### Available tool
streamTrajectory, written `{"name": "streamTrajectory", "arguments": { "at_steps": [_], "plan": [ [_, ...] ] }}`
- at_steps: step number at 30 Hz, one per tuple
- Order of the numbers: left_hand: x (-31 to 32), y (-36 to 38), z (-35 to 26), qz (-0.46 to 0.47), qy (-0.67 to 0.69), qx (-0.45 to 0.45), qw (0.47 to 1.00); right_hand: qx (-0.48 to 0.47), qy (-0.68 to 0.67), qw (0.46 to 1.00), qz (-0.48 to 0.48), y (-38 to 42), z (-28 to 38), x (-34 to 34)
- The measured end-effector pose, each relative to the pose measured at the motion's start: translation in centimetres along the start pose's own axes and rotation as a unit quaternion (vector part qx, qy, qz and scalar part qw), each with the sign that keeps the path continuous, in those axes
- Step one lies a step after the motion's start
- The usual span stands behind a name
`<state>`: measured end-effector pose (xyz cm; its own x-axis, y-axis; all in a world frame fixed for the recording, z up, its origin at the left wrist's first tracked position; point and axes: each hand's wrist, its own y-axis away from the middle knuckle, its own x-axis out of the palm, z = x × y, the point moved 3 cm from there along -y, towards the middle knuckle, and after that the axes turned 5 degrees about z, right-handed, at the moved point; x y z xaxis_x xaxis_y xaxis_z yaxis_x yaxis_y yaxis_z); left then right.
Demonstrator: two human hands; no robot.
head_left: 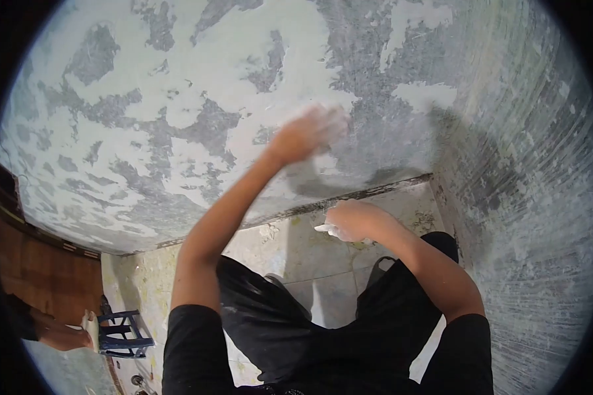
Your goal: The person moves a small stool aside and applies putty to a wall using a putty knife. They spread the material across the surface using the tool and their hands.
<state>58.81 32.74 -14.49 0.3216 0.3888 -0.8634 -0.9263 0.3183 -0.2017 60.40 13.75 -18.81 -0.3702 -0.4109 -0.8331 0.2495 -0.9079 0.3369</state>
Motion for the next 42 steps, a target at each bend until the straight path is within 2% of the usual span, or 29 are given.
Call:
{"name": "streamTrajectory", "arguments": {
  "at_steps": [1, 2, 4, 7, 9, 10, 11, 12, 13, 14, 16, 18, 20, 23, 26, 29, 32, 35, 38, 41, 42],
  "plan": [
    [-4.5, 0.3, 1.9, -0.016, -0.012, -0.047, 0.999, 0.003, -0.006, 1.000, -0.008, 0.4, -0.1, -0.5],
    [-7.5, 0.9, 3.9, -0.059, -0.119, -0.121, 0.984, 0.009, -0.012, 1.000, -0.016, 0.7, -0.2, -0.9],
    [-13.1, 1.5, 7.9, -0.215, -0.208, -0.265, 0.917, 0.027, -0.004, 0.999, -0.036, 1.1, -0.5, -1.3],
    [-15.1, 1.2, 9.9, -0.319, -0.262, -0.358, 0.837, 0.028, -0.004, 0.999, -0.042, 0.4, -0.5, -1.6],
    [-11.0, -0.3, 8.1, -0.154, -0.268, -0.357, 0.881, 0.016, -0.005, 0.999, -0.050, -0.3, -1.2, -2.0],
    [-8.1, -0.8, 6.1, -0.133, -0.186, -0.288, 0.930, 0.006, -0.008, 0.998, -0.060, -0.8, -1.9, -2.2],
    [-5.3, -0.8, 3.9, -0.023, -0.258, -0.125, 0.958, -0.006, -0.008, 0.998, -0.069, -1.0, -2.3, -2.8],
    [-3.7, -0.1, 2.0, -0.015, -0.096, -0.078, 0.992, -0.007, -0.031, 0.988, -0.149, -0.4, -2.6, -4.1],
    [-3.4, 1.3, 1.4, 0.008, -0.111, -0.112, 0.988, -0.009, -0.052, 0.972, -0.231, 0.5, -3.0, -5.9],
    [-3.6, 2.5, 2.0, -0.027, -0.133, -0.163, 0.977, -0.012, -0.073, 0.947, -0.312, 1.5, -3.3, -7.7],
    [-6.1, 5.0, 3.1, -0.096, -0.168, -0.264, 0.945, -0.022, -0.019, 0.887, -0.461, 2.9, -3.4, -11.5],
    [-9.1, 8.6, 6.0, -0.182, -0.204, -0.384, 0.882, -0.051, 0.049, 0.820, -0.568, 3.0, -2.7, -15.6],
    [-11.1, 12.1, 8.8, -0.246, -0.239, -0.422, 0.839, -0.058, 0.170, 0.734, -0.654, 2.3, -2.8, -19.8],
    [-11.7, 15.2, 10.0, -0.349, -0.256, -0.425, 0.795, -0.097, 0.313, 0.667, -0.669, -0.4, -2.8, -22.8],
    [-11.6, 15.9, 9.6, -0.400, -0.240, -0.439, 0.768, -0.102, 0.429, 0.677, -0.589, -3.1, -2.8, -21.1],
    [-11.1, 16.2, 9.6, -0.419, -0.242, -0.442, 0.756, -0.124, 0.478, 0.705, -0.509, -3.6, -3.7, -20.9],
    [-10.8, 16.5, 10.2, -0.434, -0.242, -0.429, 0.755, -0.133, 0.506, 0.725, -0.449, -3.2, -4.8, -20.8],
    [-10.7, 16.5, 10.2, -0.435, -0.241, -0.428, 0.755, -0.164, 0.464, 0.701, -0.517, -0.8, -4.2, -23.0],
    [-11.1, 16.5, 9.8, -0.444, -0.244, -0.425, 0.750, -0.067, 0.409, 0.704, -0.576, -2.1, -4.2, -23.3],
    [-11.6, 15.9, 9.5, -0.458, -0.237, -0.413, 0.750, -0.217, 0.526, 0.691, -0.445, -3.6, -5.5, -22.3],
    [-11.6, 15.9, 9.6, -0.463, -0.238, -0.409, 0.749, -0.170, 0.489, 0.689, -0.508, -2.6, -5.0, -23.2]
  ]
}}
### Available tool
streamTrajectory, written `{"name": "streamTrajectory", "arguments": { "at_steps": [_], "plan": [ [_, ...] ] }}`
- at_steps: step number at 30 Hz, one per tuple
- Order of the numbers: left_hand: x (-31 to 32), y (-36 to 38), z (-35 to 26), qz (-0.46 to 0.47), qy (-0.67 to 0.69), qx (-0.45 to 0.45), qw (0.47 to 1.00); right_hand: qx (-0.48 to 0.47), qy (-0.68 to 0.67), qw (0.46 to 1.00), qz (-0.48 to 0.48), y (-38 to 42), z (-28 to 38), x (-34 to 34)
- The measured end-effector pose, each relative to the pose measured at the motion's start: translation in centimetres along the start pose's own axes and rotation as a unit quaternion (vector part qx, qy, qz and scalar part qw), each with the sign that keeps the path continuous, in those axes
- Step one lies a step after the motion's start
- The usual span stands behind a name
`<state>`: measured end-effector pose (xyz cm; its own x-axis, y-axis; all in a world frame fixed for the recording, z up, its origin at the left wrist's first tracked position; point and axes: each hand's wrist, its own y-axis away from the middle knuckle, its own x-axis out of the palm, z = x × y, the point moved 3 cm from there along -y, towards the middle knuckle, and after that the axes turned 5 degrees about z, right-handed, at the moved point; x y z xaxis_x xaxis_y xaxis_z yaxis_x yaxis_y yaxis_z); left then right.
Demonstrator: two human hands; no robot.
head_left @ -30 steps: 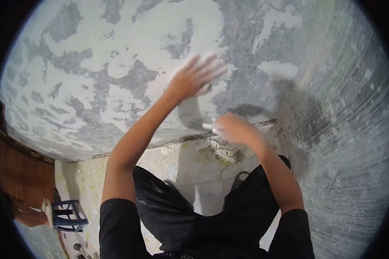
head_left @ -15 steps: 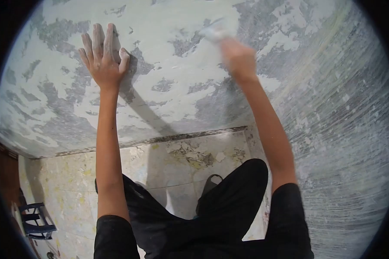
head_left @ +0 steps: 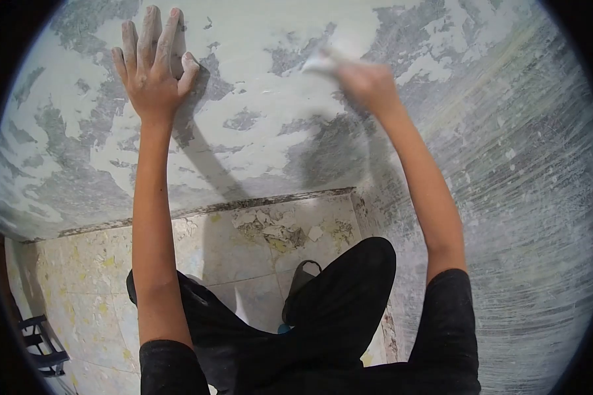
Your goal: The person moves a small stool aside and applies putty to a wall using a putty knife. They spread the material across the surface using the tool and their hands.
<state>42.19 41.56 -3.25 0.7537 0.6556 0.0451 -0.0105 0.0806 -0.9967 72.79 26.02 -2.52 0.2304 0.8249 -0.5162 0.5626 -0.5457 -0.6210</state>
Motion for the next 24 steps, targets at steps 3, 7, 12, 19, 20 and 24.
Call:
{"name": "streamTrajectory", "arguments": {
  "at_steps": [3, 7, 12, 19, 20, 24],
  "plan": [
    [0.1, 0.1, 0.0, -0.001, 0.003, -0.001, 1.000, 0.150, 0.017, 0.989, 0.006, -0.5, -0.7, -1.7],
    [0.2, 0.3, 0.4, 0.005, -0.008, 0.000, 1.000, 0.001, -0.030, 0.999, 0.031, -0.5, 1.0, -1.6],
    [0.0, 0.3, 0.4, 0.000, -0.007, 0.004, 1.000, -0.030, -0.069, 0.997, 0.035, -0.3, 2.3, 0.2],
    [0.2, 0.3, 0.3, -0.001, -0.005, 0.004, 1.000, 0.006, -0.056, 0.998, 0.006, 0.3, 1.8, 0.8],
    [0.2, 0.3, 0.2, -0.002, -0.002, 0.006, 1.000, 0.002, -0.056, 0.998, 0.009, 1.0, 1.4, 0.9],
    [0.2, 0.3, 0.4, -0.008, -0.007, 0.011, 1.000, 0.098, -0.050, 0.993, -0.037, 0.2, 0.1, -1.3]
  ]
}}
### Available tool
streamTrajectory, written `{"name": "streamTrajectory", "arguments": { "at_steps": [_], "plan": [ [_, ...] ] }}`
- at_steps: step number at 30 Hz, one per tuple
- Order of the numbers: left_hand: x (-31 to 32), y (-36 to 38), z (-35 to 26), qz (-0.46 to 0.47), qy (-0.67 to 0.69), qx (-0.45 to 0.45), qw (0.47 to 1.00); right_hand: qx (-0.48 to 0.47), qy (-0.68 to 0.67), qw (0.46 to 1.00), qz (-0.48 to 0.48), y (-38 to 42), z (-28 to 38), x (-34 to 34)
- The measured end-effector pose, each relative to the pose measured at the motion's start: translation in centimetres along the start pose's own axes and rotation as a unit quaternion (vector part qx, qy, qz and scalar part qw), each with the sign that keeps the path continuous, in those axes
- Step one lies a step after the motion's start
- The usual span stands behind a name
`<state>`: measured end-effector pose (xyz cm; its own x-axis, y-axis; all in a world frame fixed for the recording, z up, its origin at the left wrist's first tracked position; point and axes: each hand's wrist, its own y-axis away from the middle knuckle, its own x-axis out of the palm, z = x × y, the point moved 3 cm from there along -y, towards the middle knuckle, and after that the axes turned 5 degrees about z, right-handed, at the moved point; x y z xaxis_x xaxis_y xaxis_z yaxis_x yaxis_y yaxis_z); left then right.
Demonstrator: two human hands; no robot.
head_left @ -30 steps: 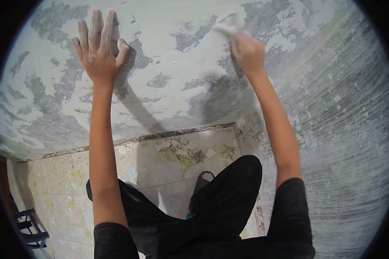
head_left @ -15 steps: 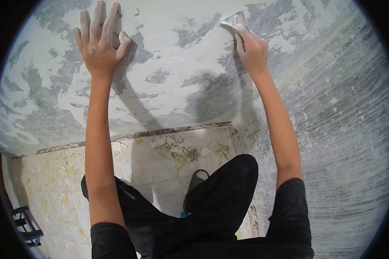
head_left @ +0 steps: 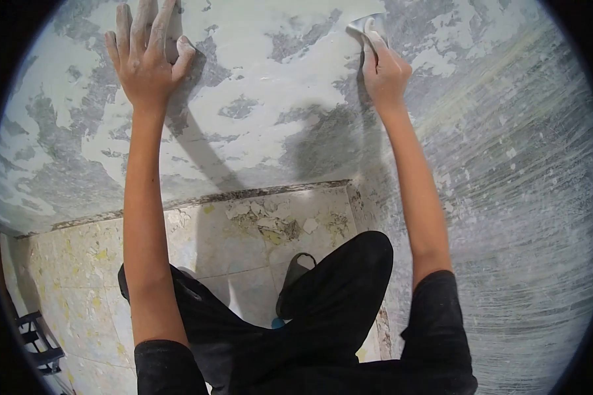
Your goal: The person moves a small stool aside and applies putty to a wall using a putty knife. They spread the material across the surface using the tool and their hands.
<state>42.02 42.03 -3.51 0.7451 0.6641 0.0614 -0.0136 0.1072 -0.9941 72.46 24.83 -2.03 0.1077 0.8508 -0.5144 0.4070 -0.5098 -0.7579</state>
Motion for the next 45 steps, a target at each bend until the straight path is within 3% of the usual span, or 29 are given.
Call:
{"name": "streamTrajectory", "arguments": {
  "at_steps": [2, 3, 6, 10, 13, 16, 17, 20, 23, 26, 27, 30, 33, 36, 39, 42, 45],
  "plan": [
    [0.1, 0.0, -0.1, -0.003, 0.002, 0.000, 1.000, -0.019, -0.028, 0.999, 0.001, 1.5, 0.4, 1.9],
    [0.1, 0.1, -0.1, -0.005, 0.005, -0.001, 1.000, -0.083, -0.067, 0.993, 0.054, 1.5, 2.0, 2.6],
    [0.2, 0.1, 0.1, -0.008, 0.017, 0.006, 1.000, 0.050, -0.039, 0.998, -0.013, 0.2, -0.5, -0.2],
    [0.2, 0.1, -0.1, -0.013, 0.026, 0.005, 1.000, -0.061, -0.032, 0.996, 0.065, 0.3, 2.0, 1.6],
    [0.2, 0.0, -0.2, -0.020, 0.023, 0.012, 0.999, 0.055, -0.022, 0.998, -0.027, -0.3, -0.8, -0.3],
    [0.1, 0.0, -0.3, -0.019, 0.032, 0.009, 0.999, -0.011, -0.063, 0.998, -0.027, -0.6, 1.8, 0.9],
    [0.1, 0.1, -0.3, -0.015, 0.029, 0.012, 0.999, -0.040, -0.046, 0.997, 0.056, -0.8, 3.1, 0.9],
    [0.3, 0.2, -0.3, -0.018, 0.021, 0.011, 1.000, 0.137, -0.036, 0.988, -0.055, -1.3, 0.6, -0.8],
    [0.2, 0.3, -0.2, -0.016, 0.017, 0.014, 1.000, -0.054, -0.032, 0.994, 0.090, 0.8, 3.0, 2.9],
    [0.4, 0.1, 0.1, -0.027, 0.017, 0.021, 0.999, 0.007, -0.014, 1.000, 0.017, -0.1, 1.0, 0.2],
    [0.3, 0.0, 0.0, -0.031, 0.021, 0.022, 0.999, 0.100, -0.028, 0.993, -0.056, -0.5, 1.0, -0.2],
    [0.2, 0.0, -0.2, -0.031, 0.028, 0.024, 0.999, 0.011, -0.029, 0.996, 0.079, -0.1, 4.7, 1.9],
    [0.3, 0.0, -0.1, -0.029, 0.018, 0.023, 0.999, 0.120, -0.050, 0.992, 0.011, -0.7, 1.3, 0.1],
    [0.2, 0.1, 0.0, -0.025, 0.014, 0.020, 0.999, -0.027, -0.057, 0.998, 0.002, -0.6, 3.2, 1.4],
    [0.3, -0.1, -0.1, -0.020, 0.014, 0.018, 1.000, 0.037, -0.031, 0.998, 0.032, -0.8, 1.4, -0.5],
    [0.2, 0.5, 0.3, -0.003, 0.003, 0.000, 1.000, 0.176, -0.032, 0.983, 0.036, 0.3, 1.8, 0.4],
    [0.3, 0.5, 0.3, 0.001, 0.008, -0.001, 1.000, 0.014, -0.045, 0.989, 0.143, 1.4, 5.4, 1.7]
  ]
}}
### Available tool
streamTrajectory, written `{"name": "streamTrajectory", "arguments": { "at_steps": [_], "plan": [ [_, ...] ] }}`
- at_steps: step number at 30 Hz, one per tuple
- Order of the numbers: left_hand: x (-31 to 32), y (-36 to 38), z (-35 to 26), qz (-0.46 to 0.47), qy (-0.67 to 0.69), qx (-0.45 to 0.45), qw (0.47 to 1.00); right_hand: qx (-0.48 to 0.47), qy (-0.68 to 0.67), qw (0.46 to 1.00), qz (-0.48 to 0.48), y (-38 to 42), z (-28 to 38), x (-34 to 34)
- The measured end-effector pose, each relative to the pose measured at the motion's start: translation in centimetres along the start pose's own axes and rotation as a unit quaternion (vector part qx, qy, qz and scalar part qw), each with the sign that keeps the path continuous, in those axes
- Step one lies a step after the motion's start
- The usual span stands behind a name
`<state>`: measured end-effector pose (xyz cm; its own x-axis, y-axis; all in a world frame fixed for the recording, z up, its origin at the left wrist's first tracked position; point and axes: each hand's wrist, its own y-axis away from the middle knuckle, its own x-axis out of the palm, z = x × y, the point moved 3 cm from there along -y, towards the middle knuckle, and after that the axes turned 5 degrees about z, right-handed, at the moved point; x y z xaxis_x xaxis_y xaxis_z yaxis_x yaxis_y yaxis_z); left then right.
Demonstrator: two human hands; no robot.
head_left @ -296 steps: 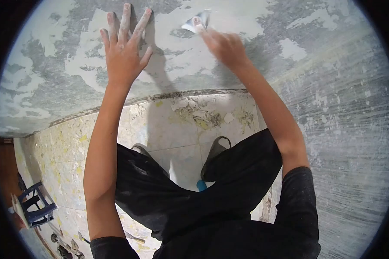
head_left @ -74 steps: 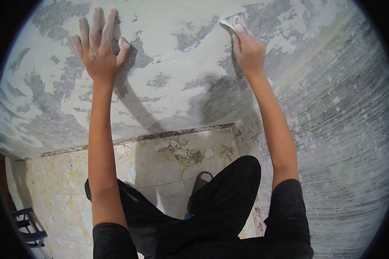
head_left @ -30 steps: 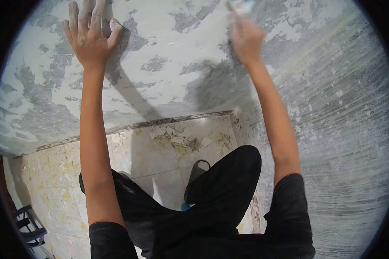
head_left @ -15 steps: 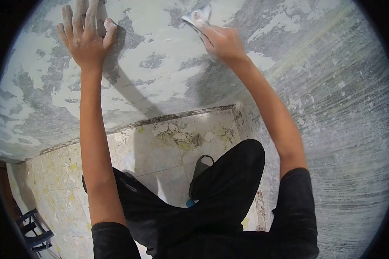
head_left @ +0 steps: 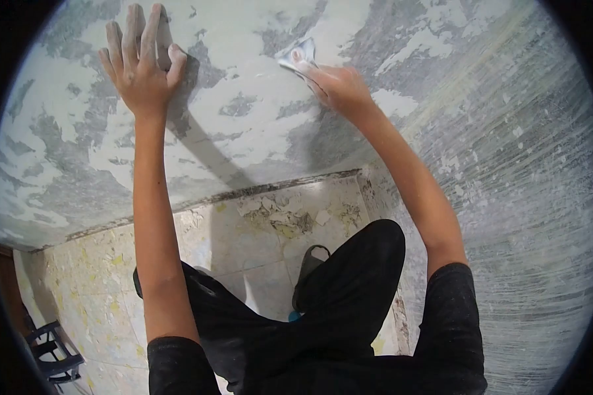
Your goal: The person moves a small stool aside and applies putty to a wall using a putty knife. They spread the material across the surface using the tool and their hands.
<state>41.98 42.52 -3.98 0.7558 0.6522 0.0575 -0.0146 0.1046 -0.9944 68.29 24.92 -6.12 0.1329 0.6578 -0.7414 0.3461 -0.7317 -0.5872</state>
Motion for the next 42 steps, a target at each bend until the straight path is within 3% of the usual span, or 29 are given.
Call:
{"name": "streamTrajectory", "arguments": {
  "at_steps": [3, 5, 7, 8, 9, 10, 11, 12, 14, 15, 20, 23, 26, 30, 33, 37, 42],
  "plan": [
    [-0.1, -0.3, 0.0, 0.007, 0.003, -0.004, 1.000, 0.045, -0.054, 0.975, -0.213, 1.5, -3.2, 0.2],
    [-0.3, -0.2, -0.2, 0.022, -0.004, -0.017, 1.000, 0.186, -0.068, 0.932, -0.302, 1.3, -3.5, -0.7],
    [-0.5, -0.4, -0.5, 0.041, -0.009, -0.028, 0.999, 0.231, -0.021, 0.931, -0.281, 2.6, -2.8, 0.4],
    [-0.5, -0.4, -0.5, 0.054, -0.009, -0.028, 0.998, 0.204, 0.034, 0.955, -0.215, 4.1, -2.0, 2.5],
    [-0.5, -0.5, -0.6, 0.062, -0.015, -0.027, 0.998, 0.140, -0.061, 0.973, -0.172, 5.1, -0.1, 3.4],
    [-0.5, -0.6, -0.7, 0.069, -0.022, -0.028, 0.997, 0.176, -0.111, 0.978, 0.028, 5.0, 2.3, 4.0],
    [-0.3, -0.7, -0.8, 0.073, -0.033, -0.032, 0.996, 0.205, -0.134, 0.941, 0.232, 5.3, 4.9, 4.6],
    [0.0, -0.9, -1.2, 0.086, -0.051, -0.034, 0.994, 0.160, -0.155, 0.916, 0.334, 7.2, 6.6, 5.8],
    [0.8, -1.7, -3.3, 0.120, -0.046, -0.026, 0.991, 0.170, -0.290, 0.888, 0.312, 10.1, 9.7, 6.6],
    [1.5, -2.2, -4.6, 0.137, -0.045, -0.023, 0.989, 0.151, -0.284, 0.894, 0.311, 10.1, 10.1, 6.3],
    [4.5, -0.3, -13.9, 0.331, -0.016, 0.234, 0.914, 0.117, -0.322, 0.880, 0.330, 11.0, 12.5, 7.5],
    [5.5, 6.5, -18.1, 0.421, 0.054, 0.459, 0.780, 0.123, -0.345, 0.837, 0.407, 11.9, 12.8, 7.0],
    [4.9, 8.9, -17.7, 0.498, 0.108, 0.507, 0.695, 0.084, -0.333, 0.860, 0.377, 12.6, 12.7, 8.4],
    [5.5, 2.1, -17.4, 0.474, 0.018, 0.499, 0.726, 0.116, -0.361, 0.854, 0.357, 12.1, 11.6, 6.3],
    [5.9, -4.5, -15.7, 0.369, -0.038, 0.399, 0.839, 0.098, -0.362, 0.857, 0.354, 11.9, 11.5, 5.6],
    [5.4, -10.3, -13.6, 0.240, -0.050, 0.248, 0.937, 0.091, -0.374, 0.859, 0.339, 12.0, 11.3, 4.7],
    [5.7, -9.1, -14.1, 0.231, -0.044, 0.212, 0.948, 0.095, -0.384, 0.846, 0.357, 11.5, 11.2, 4.0]
  ]
}}
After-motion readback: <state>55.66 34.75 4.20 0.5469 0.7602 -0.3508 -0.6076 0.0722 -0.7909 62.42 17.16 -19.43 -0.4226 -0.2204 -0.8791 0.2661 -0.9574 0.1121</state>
